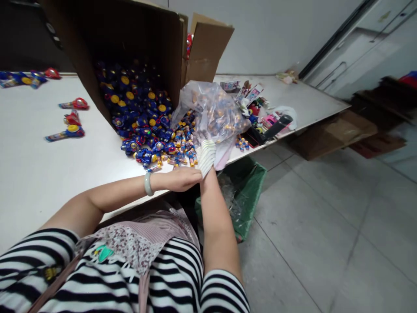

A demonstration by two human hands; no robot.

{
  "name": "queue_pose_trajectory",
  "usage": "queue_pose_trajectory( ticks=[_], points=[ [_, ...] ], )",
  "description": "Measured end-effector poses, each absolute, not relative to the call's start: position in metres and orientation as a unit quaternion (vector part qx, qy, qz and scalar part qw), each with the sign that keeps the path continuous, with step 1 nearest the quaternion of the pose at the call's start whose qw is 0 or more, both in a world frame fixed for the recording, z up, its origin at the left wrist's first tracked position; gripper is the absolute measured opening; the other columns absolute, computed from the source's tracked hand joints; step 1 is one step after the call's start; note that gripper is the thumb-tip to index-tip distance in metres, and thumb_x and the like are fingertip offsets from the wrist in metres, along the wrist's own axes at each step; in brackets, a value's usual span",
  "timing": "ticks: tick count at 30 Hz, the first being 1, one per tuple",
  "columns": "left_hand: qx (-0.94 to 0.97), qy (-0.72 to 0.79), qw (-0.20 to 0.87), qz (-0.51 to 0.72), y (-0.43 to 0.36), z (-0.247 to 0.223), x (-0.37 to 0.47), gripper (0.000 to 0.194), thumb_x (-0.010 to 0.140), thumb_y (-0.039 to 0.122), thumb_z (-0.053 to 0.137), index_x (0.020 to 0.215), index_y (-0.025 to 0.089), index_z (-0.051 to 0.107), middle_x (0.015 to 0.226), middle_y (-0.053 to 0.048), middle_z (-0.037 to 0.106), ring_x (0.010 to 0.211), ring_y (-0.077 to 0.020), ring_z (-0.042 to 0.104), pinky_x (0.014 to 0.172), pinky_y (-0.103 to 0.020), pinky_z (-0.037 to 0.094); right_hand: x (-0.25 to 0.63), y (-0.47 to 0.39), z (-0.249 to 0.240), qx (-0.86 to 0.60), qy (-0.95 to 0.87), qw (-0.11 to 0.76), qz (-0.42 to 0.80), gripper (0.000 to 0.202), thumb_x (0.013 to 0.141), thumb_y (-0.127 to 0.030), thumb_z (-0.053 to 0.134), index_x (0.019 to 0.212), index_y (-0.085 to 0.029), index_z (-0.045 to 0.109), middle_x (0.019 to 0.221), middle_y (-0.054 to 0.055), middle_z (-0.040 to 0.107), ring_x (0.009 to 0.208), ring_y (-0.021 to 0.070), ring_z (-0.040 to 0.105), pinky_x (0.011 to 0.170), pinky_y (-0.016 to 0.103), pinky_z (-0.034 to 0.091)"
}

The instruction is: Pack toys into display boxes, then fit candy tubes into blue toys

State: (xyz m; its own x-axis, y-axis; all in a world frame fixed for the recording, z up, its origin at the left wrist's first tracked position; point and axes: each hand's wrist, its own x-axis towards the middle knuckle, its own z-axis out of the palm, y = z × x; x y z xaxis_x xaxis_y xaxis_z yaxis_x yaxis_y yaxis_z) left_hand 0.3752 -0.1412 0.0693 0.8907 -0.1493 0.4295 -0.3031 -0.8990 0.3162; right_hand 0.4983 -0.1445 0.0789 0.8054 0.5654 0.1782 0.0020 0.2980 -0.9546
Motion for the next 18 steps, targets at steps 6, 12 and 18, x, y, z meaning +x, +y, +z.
queue_pose_trajectory(
  ticks=[6, 12, 18],
  points=[
    [0.812, 0.153, 0.403, 0.393, -0.138, 0.026, 0.402, 0.009, 0.083, 0.014, 0.053, 0.087, 0.020, 0.046, 0.077, -0.001, 0.054, 0.069, -0.0148, 0.051, 0.065, -0.026, 0.040, 0.523, -0.141, 0.127, -0.255, -0.162, 0.871, 0.387, 0.059, 0.088, -0.072, 0.040, 0.118, -0.026, 0.062, 0.134, 0.008, 0.060, 0.136, 0.0215, 0.051, 0.109, 0.058, 0.042],
    [0.679, 0.142, 0.549, 0.466, -0.151, 0.009, 0.425, 0.030, 0.098, 0.039, 0.040, 0.114, 0.019, 0.054, 0.111, -0.010, 0.065, 0.105, -0.0192, 0.062, 0.093, -0.032, 0.049, 0.506, -0.138, 0.139, -0.105, -0.121, 0.903, 0.398, 0.048, 0.093, -0.058, 0.042, 0.120, -0.025, 0.065, 0.132, 0.005, 0.065, 0.140, 0.0187, 0.047, 0.118, 0.051, 0.035],
    [0.866, 0.072, 0.391, 0.304, -0.136, 0.011, 0.428, 0.015, 0.086, 0.022, 0.048, 0.087, 0.016, 0.062, 0.084, -0.008, 0.069, 0.084, -0.0212, 0.065, 0.078, -0.032, 0.052, 0.497, -0.162, 0.147, -0.113, -0.182, 0.930, 0.300, 0.042, 0.091, -0.055, 0.046, 0.111, -0.026, 0.069, 0.128, 0.004, 0.065, 0.144, 0.0193, 0.042, 0.117, 0.052, 0.037]
  ],
)
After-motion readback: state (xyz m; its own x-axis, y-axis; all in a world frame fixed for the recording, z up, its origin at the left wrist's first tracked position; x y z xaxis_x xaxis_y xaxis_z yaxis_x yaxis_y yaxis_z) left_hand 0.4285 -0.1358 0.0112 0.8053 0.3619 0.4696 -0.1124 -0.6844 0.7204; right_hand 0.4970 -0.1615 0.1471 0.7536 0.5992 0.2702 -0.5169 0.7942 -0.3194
